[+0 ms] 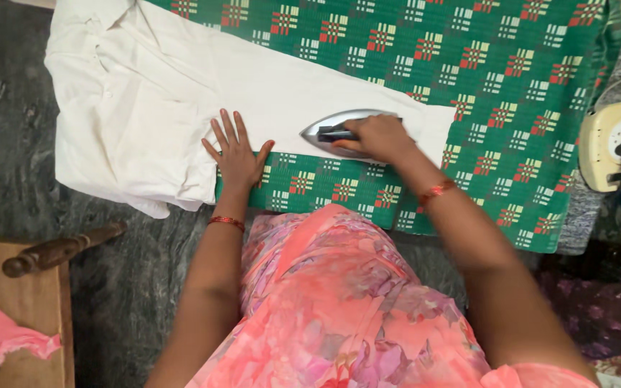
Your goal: The person irons a white shirt laid out on a green patterned tablecloth. They use a steam iron to smooth the fabric, moving the iron back and forth across the shirt's surface while holding it flat with the other hand.
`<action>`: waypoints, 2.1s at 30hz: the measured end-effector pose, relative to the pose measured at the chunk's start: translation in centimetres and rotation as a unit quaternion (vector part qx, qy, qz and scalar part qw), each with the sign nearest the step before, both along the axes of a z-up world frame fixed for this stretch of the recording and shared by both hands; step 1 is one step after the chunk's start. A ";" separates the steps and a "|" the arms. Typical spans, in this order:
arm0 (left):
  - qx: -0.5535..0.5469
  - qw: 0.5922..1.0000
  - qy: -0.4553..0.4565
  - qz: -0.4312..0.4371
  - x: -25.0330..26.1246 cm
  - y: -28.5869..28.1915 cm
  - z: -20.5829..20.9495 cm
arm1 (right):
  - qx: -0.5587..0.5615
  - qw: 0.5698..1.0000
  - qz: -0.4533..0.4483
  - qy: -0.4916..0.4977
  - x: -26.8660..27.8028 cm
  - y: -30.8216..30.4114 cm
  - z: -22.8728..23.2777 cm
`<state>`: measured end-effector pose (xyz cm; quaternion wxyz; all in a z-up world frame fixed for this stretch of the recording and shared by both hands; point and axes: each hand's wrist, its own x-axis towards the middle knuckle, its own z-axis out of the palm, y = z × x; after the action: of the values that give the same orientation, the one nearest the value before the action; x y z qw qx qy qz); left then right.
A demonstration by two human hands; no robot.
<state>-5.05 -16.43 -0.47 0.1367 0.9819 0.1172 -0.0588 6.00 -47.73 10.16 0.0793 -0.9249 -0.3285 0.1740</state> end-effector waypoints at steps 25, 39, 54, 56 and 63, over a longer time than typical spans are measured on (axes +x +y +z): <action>0.005 1.000 0.000 -0.013 -0.3 1.2 -1.3 | -0.017 0.959 -0.276 -0.063 1.3 -3.1 -2.0; 0.074 0.989 -0.092 -0.091 -4.9 6.0 -1.5 | -0.001 0.983 -0.180 -0.035 -0.8 -1.2 0.8; -0.141 0.970 -0.172 -0.102 -3.9 11.8 -0.8 | -0.071 0.997 0.013 0.011 0.1 13.9 -3.1; -0.148 0.967 -0.178 -0.108 -3.9 12.1 -0.8 | -0.077 0.997 -0.019 0.005 1.0 12.2 -2.8; -0.187 0.956 -0.183 -0.135 -3.8 13.1 0.0 | -0.055 0.981 -0.186 0.001 2.8 8.0 -1.1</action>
<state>-8.81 -3.38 -0.46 0.3274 0.9395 -0.0563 0.0836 8.82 -39.71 9.11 0.0593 -0.9726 -0.1409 0.1751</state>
